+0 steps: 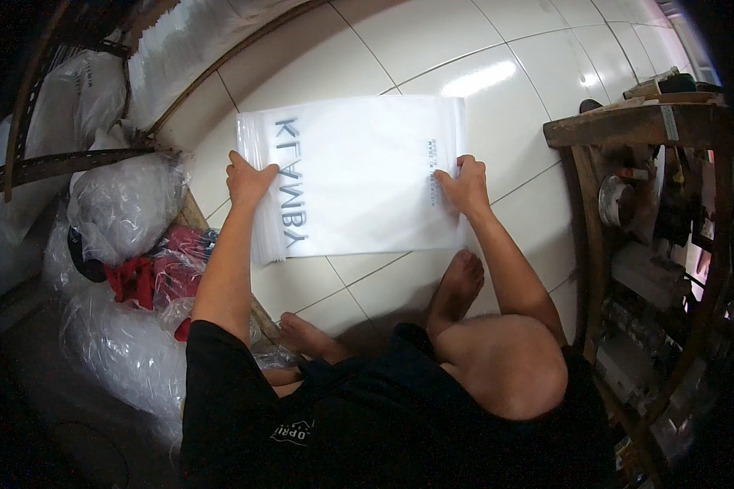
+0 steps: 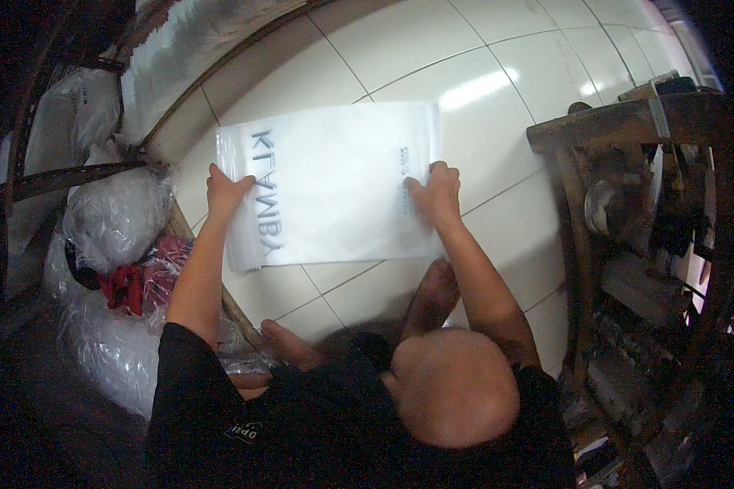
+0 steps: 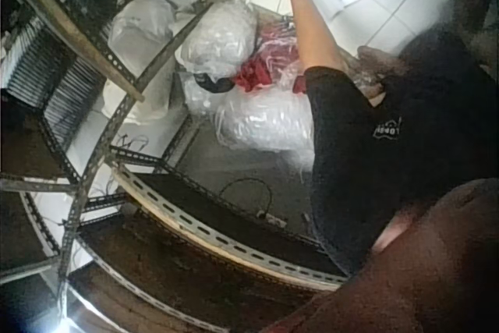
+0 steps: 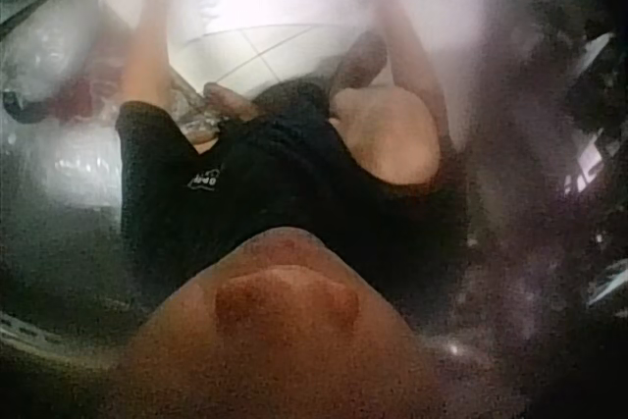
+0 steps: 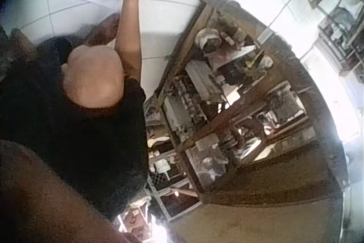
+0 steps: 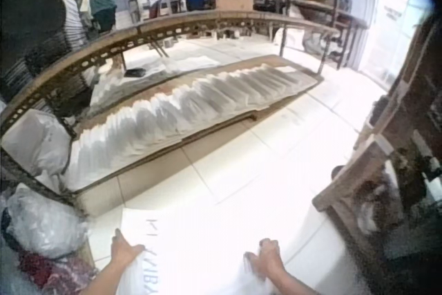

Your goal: The person sits on the floor and repeatedly folds, aligns, and stacks white plastic bags labeled 'KLAMBY'. They occasionally lift the stack to place it on a nearby shelf and retrieve it again. A red cloth is briefly handled and set aside.

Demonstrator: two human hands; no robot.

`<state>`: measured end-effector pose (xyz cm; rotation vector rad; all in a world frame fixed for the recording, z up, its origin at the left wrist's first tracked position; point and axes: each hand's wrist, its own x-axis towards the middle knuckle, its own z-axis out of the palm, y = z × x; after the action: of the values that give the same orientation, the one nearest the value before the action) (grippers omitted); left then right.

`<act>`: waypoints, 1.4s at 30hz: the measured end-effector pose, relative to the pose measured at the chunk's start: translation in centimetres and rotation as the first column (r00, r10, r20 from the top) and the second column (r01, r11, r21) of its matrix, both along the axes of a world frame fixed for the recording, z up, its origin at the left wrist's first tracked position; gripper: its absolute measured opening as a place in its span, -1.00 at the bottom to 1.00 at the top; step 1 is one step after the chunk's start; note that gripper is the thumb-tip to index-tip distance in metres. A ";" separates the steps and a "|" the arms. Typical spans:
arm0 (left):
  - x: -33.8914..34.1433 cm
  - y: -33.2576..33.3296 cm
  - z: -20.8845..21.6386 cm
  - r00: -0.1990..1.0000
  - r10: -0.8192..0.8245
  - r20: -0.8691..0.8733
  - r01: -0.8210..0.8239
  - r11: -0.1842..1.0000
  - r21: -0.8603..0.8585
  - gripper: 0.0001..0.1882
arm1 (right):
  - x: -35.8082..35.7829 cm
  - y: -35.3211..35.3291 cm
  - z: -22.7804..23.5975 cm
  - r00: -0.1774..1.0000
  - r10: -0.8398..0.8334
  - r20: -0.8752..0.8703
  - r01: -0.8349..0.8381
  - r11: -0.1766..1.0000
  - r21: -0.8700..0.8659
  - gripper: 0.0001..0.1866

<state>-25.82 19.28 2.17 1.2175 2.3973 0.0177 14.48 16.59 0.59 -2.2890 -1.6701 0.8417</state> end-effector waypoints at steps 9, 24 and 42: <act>-0.1 -0.1 -0.1 1.000 0.002 0.010 -0.002 1.000 0.003 0.10 | -0.4 -0.5 0.3 0.888 -0.125 -0.443 0.049 0.982 -0.180 -0.44; -1.4 -0.1 -1.3 0.999 -0.022 0.040 0.021 0.999 0.032 0.04 | -2.3 -1.1 2.5 0.935 -0.005 -0.356 -0.043 0.991 -0.127 -0.45; -1.0 -0.1 -0.7 0.994 -0.024 0.107 0.020 0.999 0.036 0.17 | 1.3 -1.3 -4.0 0.886 -0.166 -0.433 0.120 0.984 -0.132 -0.54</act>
<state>-26.84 19.22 1.50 1.2273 2.2994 0.1161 15.77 15.32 -3.38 -2.0398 -1.2673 1.3193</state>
